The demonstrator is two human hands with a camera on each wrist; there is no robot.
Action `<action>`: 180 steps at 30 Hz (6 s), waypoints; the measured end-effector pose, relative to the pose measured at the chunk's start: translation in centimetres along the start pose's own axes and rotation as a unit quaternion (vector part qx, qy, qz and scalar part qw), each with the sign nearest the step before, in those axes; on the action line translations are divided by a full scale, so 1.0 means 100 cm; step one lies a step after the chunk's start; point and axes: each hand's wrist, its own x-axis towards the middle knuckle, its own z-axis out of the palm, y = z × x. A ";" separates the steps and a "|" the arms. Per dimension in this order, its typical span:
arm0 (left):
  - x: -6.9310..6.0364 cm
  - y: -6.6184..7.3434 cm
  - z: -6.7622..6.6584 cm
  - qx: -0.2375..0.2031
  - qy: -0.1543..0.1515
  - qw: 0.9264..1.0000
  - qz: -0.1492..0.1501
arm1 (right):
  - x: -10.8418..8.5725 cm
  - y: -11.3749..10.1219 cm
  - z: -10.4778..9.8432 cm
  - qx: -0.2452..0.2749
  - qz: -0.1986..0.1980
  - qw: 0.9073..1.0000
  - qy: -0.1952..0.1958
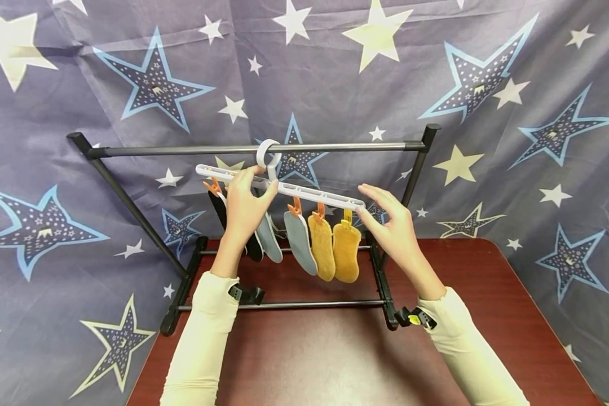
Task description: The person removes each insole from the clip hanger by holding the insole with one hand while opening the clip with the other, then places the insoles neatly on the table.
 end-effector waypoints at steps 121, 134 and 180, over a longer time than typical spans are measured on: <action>-0.005 0.035 0.042 0.025 0.043 0.999 0.003 | -0.003 0.063 -0.020 0.195 0.240 0.949 -0.053; -0.060 0.072 0.089 -0.012 0.126 0.990 0.055 | -0.014 0.067 -0.020 0.196 0.250 0.946 -0.058; -0.068 0.100 0.141 -0.216 -0.152 0.960 -0.087 | -0.066 0.103 0.005 0.199 0.335 0.920 -0.044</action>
